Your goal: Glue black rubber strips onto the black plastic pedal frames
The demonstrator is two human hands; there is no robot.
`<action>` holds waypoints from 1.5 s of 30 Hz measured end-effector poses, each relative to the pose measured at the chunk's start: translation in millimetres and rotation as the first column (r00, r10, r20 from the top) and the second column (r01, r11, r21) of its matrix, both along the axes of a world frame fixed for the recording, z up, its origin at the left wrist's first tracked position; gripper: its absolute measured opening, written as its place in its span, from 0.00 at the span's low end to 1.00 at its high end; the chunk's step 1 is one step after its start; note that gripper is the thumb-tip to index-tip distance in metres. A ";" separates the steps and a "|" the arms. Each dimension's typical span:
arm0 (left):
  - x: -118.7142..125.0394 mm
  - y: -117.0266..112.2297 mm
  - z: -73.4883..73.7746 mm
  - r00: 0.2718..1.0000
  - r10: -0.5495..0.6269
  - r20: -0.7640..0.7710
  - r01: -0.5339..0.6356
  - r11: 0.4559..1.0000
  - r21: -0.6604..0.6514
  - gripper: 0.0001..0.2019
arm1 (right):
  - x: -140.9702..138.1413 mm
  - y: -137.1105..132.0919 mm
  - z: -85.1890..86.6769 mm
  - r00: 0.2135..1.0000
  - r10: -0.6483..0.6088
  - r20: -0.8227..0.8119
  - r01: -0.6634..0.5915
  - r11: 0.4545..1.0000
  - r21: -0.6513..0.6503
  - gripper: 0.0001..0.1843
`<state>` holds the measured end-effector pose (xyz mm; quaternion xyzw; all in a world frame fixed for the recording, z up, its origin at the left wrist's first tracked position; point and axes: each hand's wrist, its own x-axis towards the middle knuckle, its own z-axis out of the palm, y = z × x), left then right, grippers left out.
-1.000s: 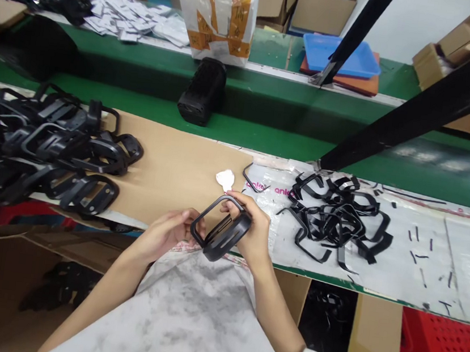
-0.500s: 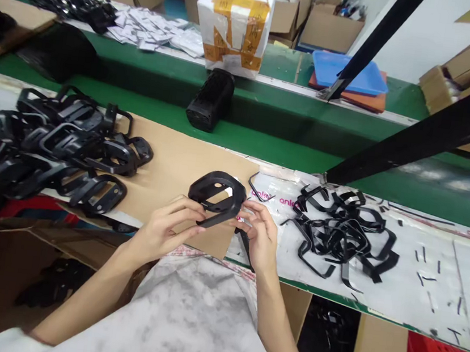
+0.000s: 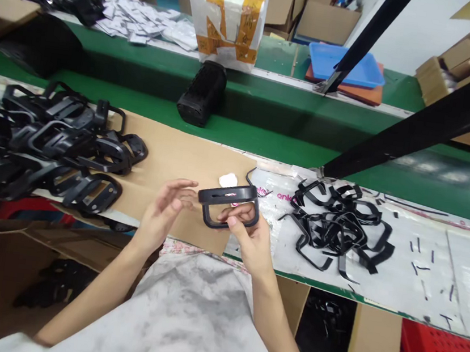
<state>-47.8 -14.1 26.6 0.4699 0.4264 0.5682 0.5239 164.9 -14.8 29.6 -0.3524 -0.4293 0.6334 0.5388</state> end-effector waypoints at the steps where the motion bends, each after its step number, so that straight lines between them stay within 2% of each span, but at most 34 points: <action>1: 0.8 2.1 0.9 0.991 -0.067 0.117 0.080 0.990 -0.114 0.25 | 0.1 -0.5 0.6 1.000 0.022 0.015 -0.022 1.000 0.020 0.10; 3: 3.3 6.7 5.3 0.954 -0.158 0.256 0.226 0.938 -0.263 0.33 | -1.7 -1.5 2.3 0.994 0.044 0.095 -0.050 0.997 0.061 0.11; 4: 4.6 9.0 8.0 0.947 -0.174 0.270 0.257 0.914 -0.314 0.33 | -3.0 -1.8 3.1 0.987 0.037 0.154 -0.049 0.996 0.078 0.13; 7: 6.9 15.2 14.4 0.960 -0.193 0.204 0.264 0.867 -0.423 0.27 | -6.0 -1.8 3.9 0.953 -0.023 0.301 -0.007 0.995 0.098 0.20; 9: 7.6 17.6 15.5 0.954 -0.233 0.187 0.294 0.837 -0.462 0.25 | -5.9 -0.9 1.2 0.944 -0.044 0.328 0.021 0.997 0.074 0.23; 11: 8.7 17.2 14.7 0.953 -0.257 0.158 0.301 0.846 -0.440 0.25 | -4.7 0.4 -5.8 0.941 -0.045 0.334 0.034 0.999 0.039 0.24; 14: 11.4 10.3 14.0 0.977 -0.210 0.021 0.209 0.951 -0.228 0.21 | -5.0 1.0 -22.1 0.952 0.050 0.303 -0.040 0.998 -0.041 0.21; 16: 12.2 3.0 16.2 0.973 -0.202 -0.110 0.199 0.979 -0.032 0.18 | -8.1 -0.9 -31.3 0.963 0.099 0.251 -0.085 0.994 -0.066 0.20; 19: 10.6 -7.8 23.3 0.924 -0.220 -0.312 0.287 0.939 0.189 0.16 | -13.6 -6.6 -31.3 0.961 -0.003 0.276 0.004 1.000 -0.001 0.16; 22: 7.9 -15.5 29.9 0.910 -0.115 -0.397 0.278 0.881 0.383 0.17 | -12.9 -10.8 -16.0 0.905 -0.147 0.398 0.070 0.977 0.201 0.08; 23: 7.5 -17.3 30.9 0.910 -0.059 -0.411 0.251 0.866 0.432 0.17 | -11.1 -11.2 -10.2 0.888 -0.191 0.418 0.070 0.955 0.288 0.08; 25: 7.8 -20.1 31.1 0.893 0.012 -0.450 0.236 0.839 0.490 0.16 | -6.9 -10.4 -0.8 0.872 -0.261 0.414 0.051 0.890 0.454 0.14; 27: 9.5 -21.7 29.5 0.881 0.017 -0.473 0.259 0.818 0.513 0.16 | -3.9 -8.3 5.0 0.853 -0.319 0.414 0.021 0.813 0.582 0.19; 28: 10.6 -22.1 28.6 0.889 0.008 -0.458 0.258 0.817 0.515 0.17 | -3.1 -7.3 6.9 0.839 -0.344 0.421 0.006 0.781 0.625 0.19; 30: 12.5 -22.4 27.6 0.913 -0.007 -0.408 0.212 0.862 0.460 0.19 | -3.1 -6.0 10.0 0.819 -0.362 0.445 -0.028 0.750 0.661 0.18; 32: 13.3 -22.0 28.3 0.921 -0.022 -0.389 0.168 0.923 0.347 0.17 | -4.4 -6.3 12.8 0.815 -0.337 0.471 -0.062 0.759 0.648 0.18; 34: 13.4 -21.6 30.0 0.905 -0.042 -0.424 0.164 0.953 0.255 0.11 | -5.8 -8.3 14.8 0.817 -0.298 0.493 -0.082 0.786 0.612 0.20; 37: 14.1 -22.6 32.2 0.882 -0.036 -0.469 0.185 0.944 0.274 0.12 | -6.4 -12.5 15.7 0.794 -0.339 0.504 -0.026 0.810 0.586 0.18; 39: 15.3 -24.4 33.2 0.873 -0.017 -0.488 0.197 0.927 0.320 0.13 | -4.9 -14.6 16.2 0.766 -0.397 0.506 0.019 0.800 0.599 0.11; 41: 16.1 -25.5 35.3 0.854 -0.019 -0.521 0.213 0.925 0.315 0.12 | -1.9 -15.0 17.1 0.739 -0.411 0.533 -0.005 0.788 0.615 0.04; 43: 15.0 -24.1 39.5 0.807 -0.084 -0.584 0.259 0.940 0.223 0.10 | 2.3 -13.3 17.8 0.724 -0.408 0.556 -0.066 0.761 0.645 0.03; 45: 12.0 -19.6 44.9 0.715 -0.220 -0.664 0.359 0.930 0.079 0.07 | 7.2 -9.7 17.3 0.711 -0.429 0.556 -0.127 0.700 0.703 0.03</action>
